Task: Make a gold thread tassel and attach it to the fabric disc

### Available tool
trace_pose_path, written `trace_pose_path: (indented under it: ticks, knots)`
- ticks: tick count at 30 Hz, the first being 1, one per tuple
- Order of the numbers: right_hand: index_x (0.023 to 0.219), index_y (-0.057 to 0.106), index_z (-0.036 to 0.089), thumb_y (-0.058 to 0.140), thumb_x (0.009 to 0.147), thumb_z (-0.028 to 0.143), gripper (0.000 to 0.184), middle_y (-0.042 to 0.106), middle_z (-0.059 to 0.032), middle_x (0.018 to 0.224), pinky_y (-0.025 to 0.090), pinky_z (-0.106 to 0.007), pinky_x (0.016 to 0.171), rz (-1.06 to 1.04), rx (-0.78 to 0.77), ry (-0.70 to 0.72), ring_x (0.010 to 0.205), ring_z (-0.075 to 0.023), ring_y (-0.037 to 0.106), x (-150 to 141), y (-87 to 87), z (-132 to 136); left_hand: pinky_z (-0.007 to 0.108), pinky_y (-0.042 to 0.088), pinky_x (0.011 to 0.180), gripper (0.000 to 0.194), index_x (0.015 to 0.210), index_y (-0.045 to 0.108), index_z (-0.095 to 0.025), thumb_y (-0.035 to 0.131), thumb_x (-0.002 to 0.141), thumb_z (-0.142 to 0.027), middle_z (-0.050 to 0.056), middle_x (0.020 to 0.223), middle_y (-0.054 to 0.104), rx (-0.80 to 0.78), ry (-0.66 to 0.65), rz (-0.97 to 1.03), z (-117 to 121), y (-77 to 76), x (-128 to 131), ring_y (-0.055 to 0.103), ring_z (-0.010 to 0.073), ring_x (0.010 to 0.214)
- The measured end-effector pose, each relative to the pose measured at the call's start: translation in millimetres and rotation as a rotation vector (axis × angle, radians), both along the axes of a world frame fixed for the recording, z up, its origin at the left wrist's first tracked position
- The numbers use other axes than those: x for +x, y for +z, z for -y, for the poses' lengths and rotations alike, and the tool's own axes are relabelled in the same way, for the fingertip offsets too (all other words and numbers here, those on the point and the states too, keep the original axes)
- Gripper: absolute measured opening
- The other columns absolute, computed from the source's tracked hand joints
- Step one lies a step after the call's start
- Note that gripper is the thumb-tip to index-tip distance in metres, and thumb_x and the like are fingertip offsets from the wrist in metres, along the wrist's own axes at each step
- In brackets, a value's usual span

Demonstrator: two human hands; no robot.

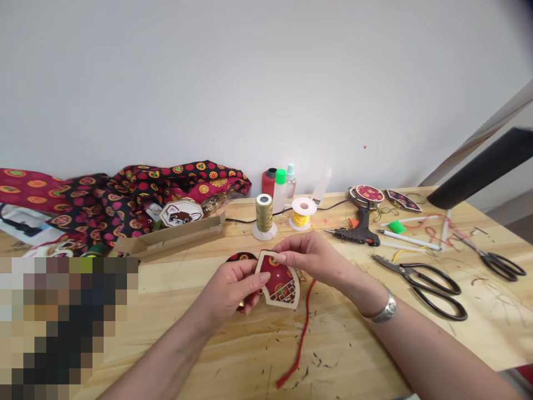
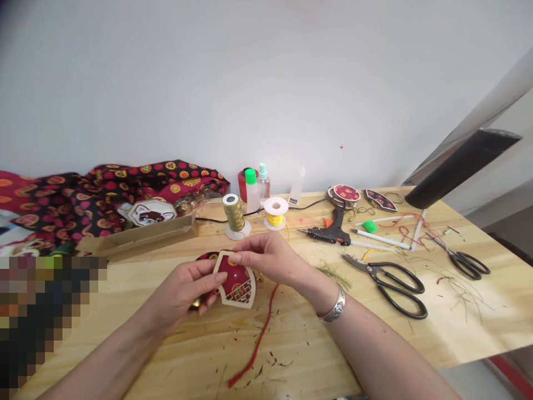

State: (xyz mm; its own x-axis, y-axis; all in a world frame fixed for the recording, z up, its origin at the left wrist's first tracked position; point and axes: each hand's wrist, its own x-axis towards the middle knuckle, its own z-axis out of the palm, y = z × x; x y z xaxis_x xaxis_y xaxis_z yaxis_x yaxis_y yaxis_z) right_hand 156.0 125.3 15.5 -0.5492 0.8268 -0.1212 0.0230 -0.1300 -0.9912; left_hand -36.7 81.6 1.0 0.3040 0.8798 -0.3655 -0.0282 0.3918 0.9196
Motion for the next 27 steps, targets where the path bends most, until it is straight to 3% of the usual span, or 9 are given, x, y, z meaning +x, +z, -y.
trace_pose_path:
  ticks: [4, 8, 14, 20, 27]
  knots:
    - [0.093, 0.07, 0.011, 0.048, 0.087, 0.052, 0.047, 0.069, -0.0084, 0.083, 0.048, -0.029, 0.07, 0.075, 0.019, -0.051, 0.07, -0.0131, 0.06, 5.9, 4.0, -2.2, 0.015, 0.027, 0.037, 0.024, 0.072, 0.068, -0.013, 0.071, 0.07, -0.037, -0.003, 0.045, 0.05, 0.006, 0.076, -0.003, -1.4, -0.8, -0.2, 0.037, 0.0055, 0.039]
    - [0.094, 0.069, 0.01, 0.041, 0.087, 0.059, 0.057, 0.069, -0.0101, 0.087, 0.048, -0.03, 0.074, 0.069, -0.023, 0.062, 0.074, -0.0144, 0.061, 16.6, 6.0, -8.6, 0.016, 0.027, 0.037, 0.024, 0.068, 0.066, -0.013, 0.071, 0.071, -0.036, -0.003, 0.042, 0.05, -0.012, 0.136, 0.052, -4.1, -0.4, -1.6, 0.037, 0.0051, 0.037]
    - [0.091, 0.07, 0.016, 0.068, 0.076, 0.04, 0.029, 0.068, -0.0009, 0.084, 0.044, -0.029, 0.079, 0.205, 0.036, 0.327, 0.078, -0.0139, 0.059, 28.4, 5.7, -13.7, 0.016, 0.026, 0.036, 0.023, 0.069, 0.065, -0.012, 0.07, 0.071, -0.035, -0.003, 0.041, 0.052, -0.026, 0.193, 0.053, -6.2, -0.1, -3.2, 0.039, 0.0047, 0.034]
    - [0.067, 0.066, 0.015, 0.064, 0.079, 0.035, 0.023, 0.061, 0.0001, 0.064, 0.042, -0.026, 0.066, 0.183, 0.064, 0.058, 0.06, -0.0099, 0.052, 37.2, 15.1, -18.1, 0.016, 0.028, 0.034, 0.022, 0.068, 0.064, -0.012, 0.071, 0.069, -0.033, -0.001, 0.043, 0.055, -0.018, 0.245, 0.039, -8.4, -2.1, -6.1, 0.04, 0.0055, 0.032]
    - [0.064, 0.062, 0.014, 0.069, 0.071, 0.032, 0.021, 0.057, 0.0017, 0.057, 0.038, -0.027, 0.063, 0.108, -0.018, -0.129, 0.056, -0.0089, 0.049, 42.5, 15.4, -27.0, 0.015, 0.027, 0.035, 0.022, 0.066, 0.063, -0.013, 0.07, 0.071, -0.033, -0.001, 0.043, 0.055, -0.003, 0.215, 0.023, -8.2, -4.9, -7.2, 0.041, 0.005, 0.034]
